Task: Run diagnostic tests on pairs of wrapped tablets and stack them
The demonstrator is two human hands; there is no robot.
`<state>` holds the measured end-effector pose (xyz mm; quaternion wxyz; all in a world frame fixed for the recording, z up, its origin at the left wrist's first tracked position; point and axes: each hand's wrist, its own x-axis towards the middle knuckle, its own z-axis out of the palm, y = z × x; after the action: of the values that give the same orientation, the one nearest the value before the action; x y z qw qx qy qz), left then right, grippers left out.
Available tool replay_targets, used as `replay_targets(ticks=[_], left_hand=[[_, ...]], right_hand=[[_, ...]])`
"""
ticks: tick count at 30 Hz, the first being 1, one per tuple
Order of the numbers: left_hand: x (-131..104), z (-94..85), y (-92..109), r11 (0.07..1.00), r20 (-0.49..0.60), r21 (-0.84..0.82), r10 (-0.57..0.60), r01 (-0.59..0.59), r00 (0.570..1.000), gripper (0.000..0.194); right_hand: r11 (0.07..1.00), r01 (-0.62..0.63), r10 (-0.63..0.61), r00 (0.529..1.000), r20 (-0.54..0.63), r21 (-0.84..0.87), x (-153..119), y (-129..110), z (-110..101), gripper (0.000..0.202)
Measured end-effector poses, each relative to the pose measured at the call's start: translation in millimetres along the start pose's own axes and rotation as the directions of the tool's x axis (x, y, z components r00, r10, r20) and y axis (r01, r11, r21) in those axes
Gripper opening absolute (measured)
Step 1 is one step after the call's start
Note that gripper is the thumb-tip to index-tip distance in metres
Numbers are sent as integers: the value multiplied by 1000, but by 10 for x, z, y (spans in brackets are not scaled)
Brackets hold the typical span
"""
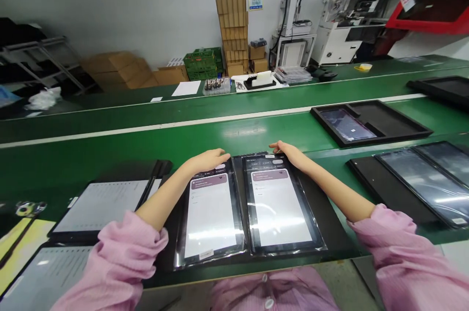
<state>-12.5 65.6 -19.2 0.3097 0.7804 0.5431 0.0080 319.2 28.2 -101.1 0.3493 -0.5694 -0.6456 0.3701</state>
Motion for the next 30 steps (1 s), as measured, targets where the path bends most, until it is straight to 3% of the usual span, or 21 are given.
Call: replay_targets(ticks=[4,7,11,16,22,30], left_hand=[[-44,-195,-2,999,159,13,50,-53,986,52],[-140,-349,-78,994,216,-41,112,-106,970,62],[-185,-437,-170,986,196,-110,148,-128,969,71],[-192,-437,-147,988,157,-112,121,-104,980,62],[-209,-405,-70,993,79,-88,92,-85,993,59],[-132,-290,44,994,110,82,62,-71,992,67]], right_hand=[[993,-106,104,994,39,50,88,40,22,49],[972,-189,174,979,110,139,105,44,-10,48],[929,-270,226,956,188,252,104,5,-34,48],[894,-310,232,938,258,324,85,-70,-78,43],[903,-300,194,924,330,309,81,-229,-170,42],[965,-106,10,929,369,240,199,-687,-385,27]])
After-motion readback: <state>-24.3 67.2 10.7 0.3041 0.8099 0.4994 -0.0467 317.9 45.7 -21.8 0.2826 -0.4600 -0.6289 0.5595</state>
